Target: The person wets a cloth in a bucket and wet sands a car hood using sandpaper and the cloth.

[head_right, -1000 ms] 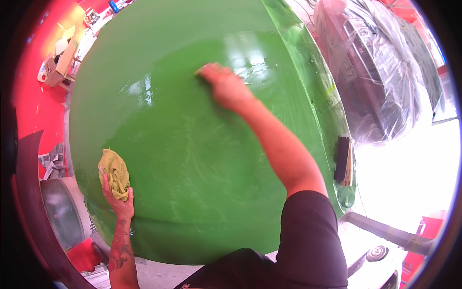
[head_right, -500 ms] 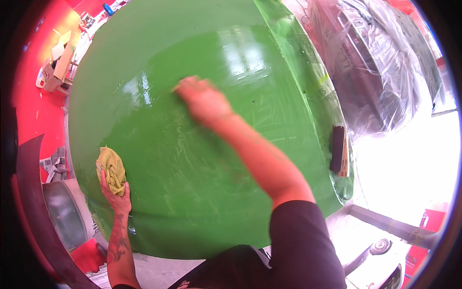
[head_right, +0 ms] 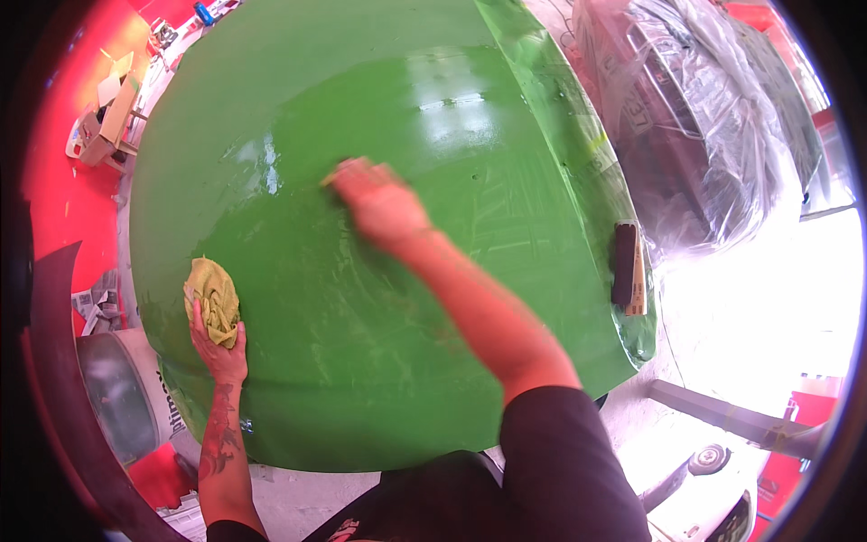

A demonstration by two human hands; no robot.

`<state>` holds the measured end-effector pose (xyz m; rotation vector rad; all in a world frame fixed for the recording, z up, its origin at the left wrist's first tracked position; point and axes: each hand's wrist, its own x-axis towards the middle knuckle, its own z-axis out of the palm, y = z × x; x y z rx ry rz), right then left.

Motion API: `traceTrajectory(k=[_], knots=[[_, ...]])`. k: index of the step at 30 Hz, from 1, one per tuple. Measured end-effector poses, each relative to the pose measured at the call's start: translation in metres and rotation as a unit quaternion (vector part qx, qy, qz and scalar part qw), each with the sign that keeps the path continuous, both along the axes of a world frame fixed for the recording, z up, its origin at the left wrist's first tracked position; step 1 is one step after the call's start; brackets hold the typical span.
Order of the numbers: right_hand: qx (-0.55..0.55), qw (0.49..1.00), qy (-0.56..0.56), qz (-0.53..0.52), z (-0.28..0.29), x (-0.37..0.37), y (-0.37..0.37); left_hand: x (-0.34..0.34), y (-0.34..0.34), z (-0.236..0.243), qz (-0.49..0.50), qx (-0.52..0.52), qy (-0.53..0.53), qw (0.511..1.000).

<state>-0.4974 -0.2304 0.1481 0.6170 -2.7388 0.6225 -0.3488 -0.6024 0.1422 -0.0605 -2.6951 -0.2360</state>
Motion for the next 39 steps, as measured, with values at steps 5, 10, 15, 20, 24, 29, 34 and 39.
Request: traceTrajectory(k=[5,10,15,20,24,29,34,39], knots=[[0.020,0.956,0.040,-0.289,0.011,-0.010,0.201,-0.011,0.016,0.010,-0.014,0.022,-0.001,1.000],[0.126,0.963,0.060,-0.229,-0.002,-0.015,0.074,-0.017,0.019,0.012,-0.020,0.010,0.007,1.000],[-0.020,0.992,0.123,0.016,0.001,0.036,-0.066,-0.009,0.012,0.009,-0.021,0.015,0.019,0.999],[-0.018,0.971,-0.007,-0.237,0.010,0.029,0.138,-0.001,0.016,0.009,-0.026,0.028,0.009,0.999],[0.071,0.948,0.072,-0.303,-0.016,0.016,0.164,-0.012,0.029,0.011,-0.040,0.062,0.018,0.997],[-0.047,0.996,0.002,-0.080,0.016,0.030,-0.060,-0.027,0.014,0.022,-0.050,0.026,0.088,0.995],[0.000,0.993,0.075,-0.096,-0.003,0.046,0.057,-0.025,0.009,0.005,-0.060,0.020,0.091,0.994],[0.098,0.926,-0.041,-0.361,-0.015,0.034,0.211,-0.016,0.028,0.007,-0.048,0.040,0.056,0.997]])
